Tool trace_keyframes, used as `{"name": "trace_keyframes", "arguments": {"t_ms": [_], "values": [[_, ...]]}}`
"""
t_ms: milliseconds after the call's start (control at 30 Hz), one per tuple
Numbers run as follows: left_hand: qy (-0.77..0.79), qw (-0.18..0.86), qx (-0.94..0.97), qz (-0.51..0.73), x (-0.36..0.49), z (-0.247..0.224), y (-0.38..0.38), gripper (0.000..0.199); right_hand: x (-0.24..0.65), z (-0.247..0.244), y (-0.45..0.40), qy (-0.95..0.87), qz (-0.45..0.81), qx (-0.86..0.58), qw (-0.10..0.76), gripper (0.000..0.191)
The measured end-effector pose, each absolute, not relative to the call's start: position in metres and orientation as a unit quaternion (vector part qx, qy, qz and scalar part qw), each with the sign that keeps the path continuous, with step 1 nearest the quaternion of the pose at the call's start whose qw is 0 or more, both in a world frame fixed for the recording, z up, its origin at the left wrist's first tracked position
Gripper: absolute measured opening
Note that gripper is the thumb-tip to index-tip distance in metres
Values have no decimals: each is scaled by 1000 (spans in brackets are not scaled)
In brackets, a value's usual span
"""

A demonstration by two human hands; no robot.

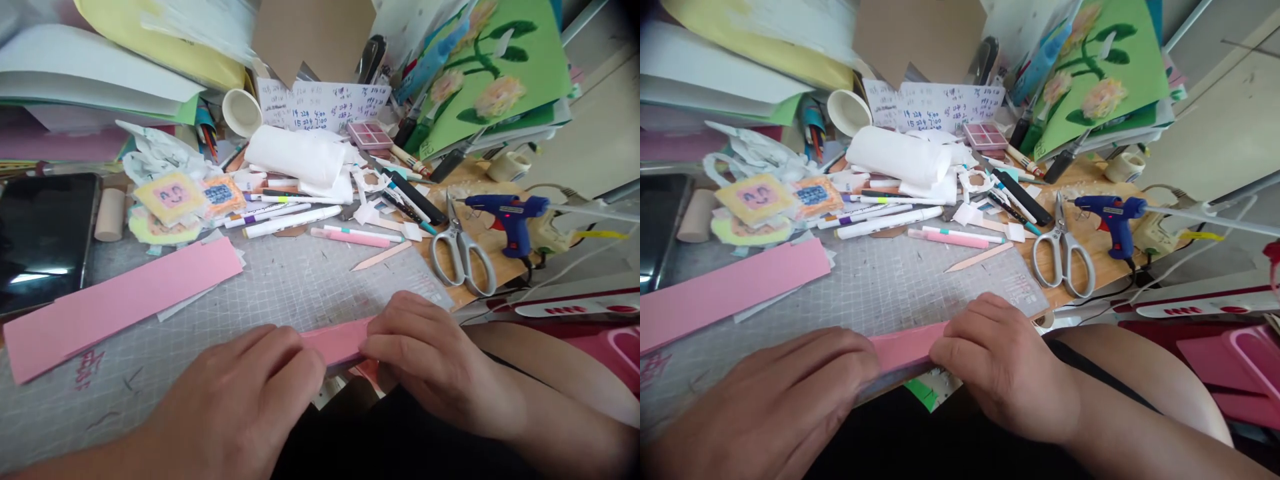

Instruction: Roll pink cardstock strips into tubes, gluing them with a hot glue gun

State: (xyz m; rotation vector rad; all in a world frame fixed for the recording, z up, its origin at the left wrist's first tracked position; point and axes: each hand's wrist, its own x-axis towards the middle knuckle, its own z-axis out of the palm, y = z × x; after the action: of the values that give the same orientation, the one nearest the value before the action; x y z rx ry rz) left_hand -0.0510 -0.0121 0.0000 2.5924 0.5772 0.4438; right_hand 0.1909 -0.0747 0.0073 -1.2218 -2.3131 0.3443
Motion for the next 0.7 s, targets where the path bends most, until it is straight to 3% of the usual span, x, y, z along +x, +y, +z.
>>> {"name": "trace_keyframes", "arguments": {"t_ms": [167,467,700], "values": [[219,154,948,171,-52,-1,-7,20,190,5,-71,-838,128,-471,243,22],[215,141,958,124,-51,4,-2,20,186,9,-71,-843,35,-481,236,9],[224,73,955,181,-49,3,-2,24,183,6,-71,-841,48,-494,214,7]]}}
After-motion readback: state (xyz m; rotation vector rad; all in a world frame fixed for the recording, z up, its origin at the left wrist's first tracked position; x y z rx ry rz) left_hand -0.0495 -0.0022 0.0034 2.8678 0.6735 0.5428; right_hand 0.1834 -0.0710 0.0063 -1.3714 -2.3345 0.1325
